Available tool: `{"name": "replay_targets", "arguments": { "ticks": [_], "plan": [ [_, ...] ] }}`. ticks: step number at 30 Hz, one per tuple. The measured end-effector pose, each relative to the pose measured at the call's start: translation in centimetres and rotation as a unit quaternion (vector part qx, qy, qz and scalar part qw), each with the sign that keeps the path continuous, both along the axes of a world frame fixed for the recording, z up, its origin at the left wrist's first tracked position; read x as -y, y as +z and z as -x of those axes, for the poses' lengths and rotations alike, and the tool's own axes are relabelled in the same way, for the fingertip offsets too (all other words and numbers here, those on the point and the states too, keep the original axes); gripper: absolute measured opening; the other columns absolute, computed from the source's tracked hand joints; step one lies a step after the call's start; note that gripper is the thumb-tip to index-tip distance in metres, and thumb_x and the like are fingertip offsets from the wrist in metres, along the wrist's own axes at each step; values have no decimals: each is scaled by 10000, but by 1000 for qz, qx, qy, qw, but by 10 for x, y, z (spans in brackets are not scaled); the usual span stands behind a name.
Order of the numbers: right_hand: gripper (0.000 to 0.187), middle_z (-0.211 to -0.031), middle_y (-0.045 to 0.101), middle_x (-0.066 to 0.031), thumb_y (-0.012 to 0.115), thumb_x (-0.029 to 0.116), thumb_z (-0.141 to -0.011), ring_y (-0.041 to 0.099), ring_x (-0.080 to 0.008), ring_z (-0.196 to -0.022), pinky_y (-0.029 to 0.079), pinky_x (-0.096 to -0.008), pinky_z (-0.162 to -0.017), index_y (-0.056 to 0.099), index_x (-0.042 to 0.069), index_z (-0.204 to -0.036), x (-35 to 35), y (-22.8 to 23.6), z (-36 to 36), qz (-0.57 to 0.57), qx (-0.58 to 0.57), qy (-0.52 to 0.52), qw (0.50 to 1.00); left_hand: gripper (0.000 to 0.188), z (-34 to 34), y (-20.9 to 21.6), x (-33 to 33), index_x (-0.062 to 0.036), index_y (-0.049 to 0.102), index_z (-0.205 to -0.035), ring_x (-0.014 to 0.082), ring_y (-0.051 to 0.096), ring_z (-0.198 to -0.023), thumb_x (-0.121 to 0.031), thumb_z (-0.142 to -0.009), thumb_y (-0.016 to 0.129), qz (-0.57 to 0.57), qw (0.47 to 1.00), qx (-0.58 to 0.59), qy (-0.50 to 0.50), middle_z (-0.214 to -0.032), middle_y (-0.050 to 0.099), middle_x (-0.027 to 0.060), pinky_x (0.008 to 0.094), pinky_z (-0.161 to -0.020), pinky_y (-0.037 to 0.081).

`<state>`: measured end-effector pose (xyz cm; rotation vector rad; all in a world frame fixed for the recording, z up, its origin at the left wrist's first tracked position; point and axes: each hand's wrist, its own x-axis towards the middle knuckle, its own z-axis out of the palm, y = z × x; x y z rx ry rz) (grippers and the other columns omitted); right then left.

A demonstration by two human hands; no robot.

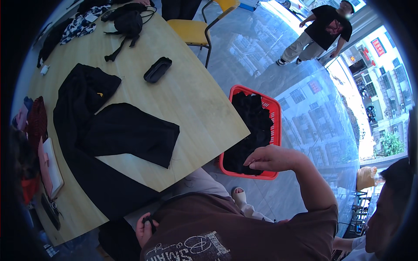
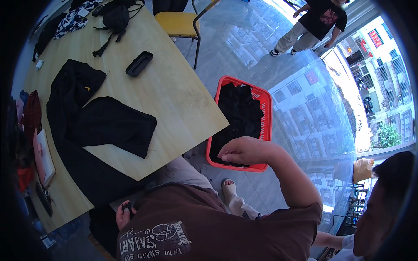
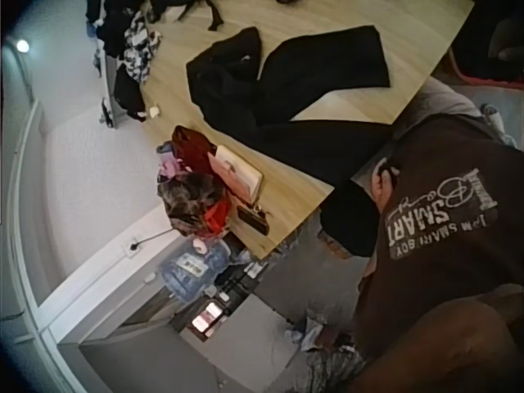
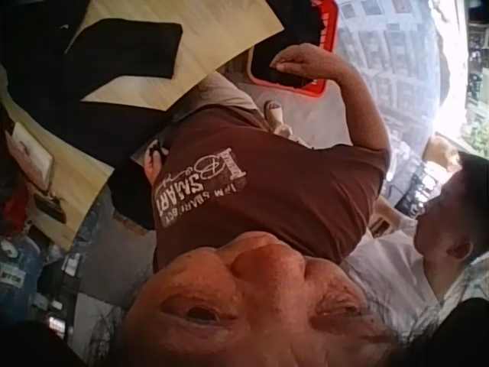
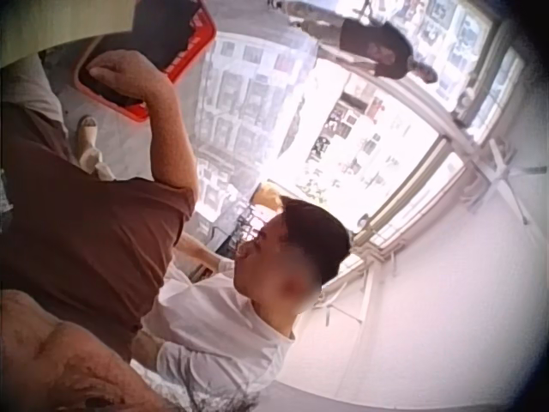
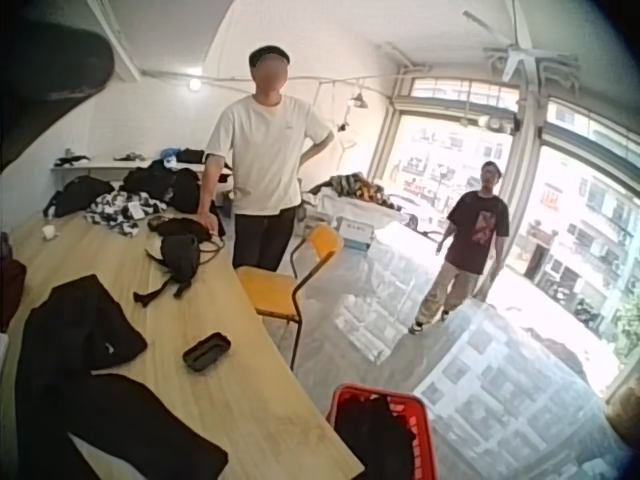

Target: The person trims loose threads from pants using thread snips, fastens a buckle strap by hand, and holds a plastic case.

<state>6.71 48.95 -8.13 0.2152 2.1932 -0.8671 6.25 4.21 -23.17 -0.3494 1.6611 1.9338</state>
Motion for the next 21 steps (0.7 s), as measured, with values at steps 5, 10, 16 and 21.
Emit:
{"name": "replay_targets", "arguments": {
  "ticks": [5,10,16,21],
  "plan": [
    [276,-1072,648,-93,515,219,-949,605,-242,-941,471,-340,-842,630,37,-1123,2,1,-1,3,0,-1,1000,296,-2,0,3,-22,510,-1230,107,516,-679,-96,-956,429,3,1000,4,6,-782,605,72,206,-669,405],
    [278,-1063,654,-89,505,220,-951,606,-240,-940,470,-341,-847,631,40,-1121,-8,-2,-1,-3,-12,0,1000,290,2,-16,-2,-32,517,-1227,102,518,-672,-102,-959,432,-6,1000,-10,1,-771,606,70,201,-661,408],
    [291,-1074,656,-84,496,237,-952,607,-240,-950,470,-340,-858,632,44,-1122,-8,-11,-7,-5,-9,1,1000,274,1,-26,4,-48,533,-1209,101,519,-646,-168,-978,448,16,998,-50,-20,-734,593,61,202,-658,419],
    [303,-1074,654,-84,486,255,-964,609,-230,-936,475,-330,-848,622,51,-1141,-6,-2,-6,-12,-5,3,1000,273,1,-37,3,-48,547,-1186,94,516,-624,-210,-980,471,9,998,-65,-12,-715,592,53,193,-633,412]
  ]
}}
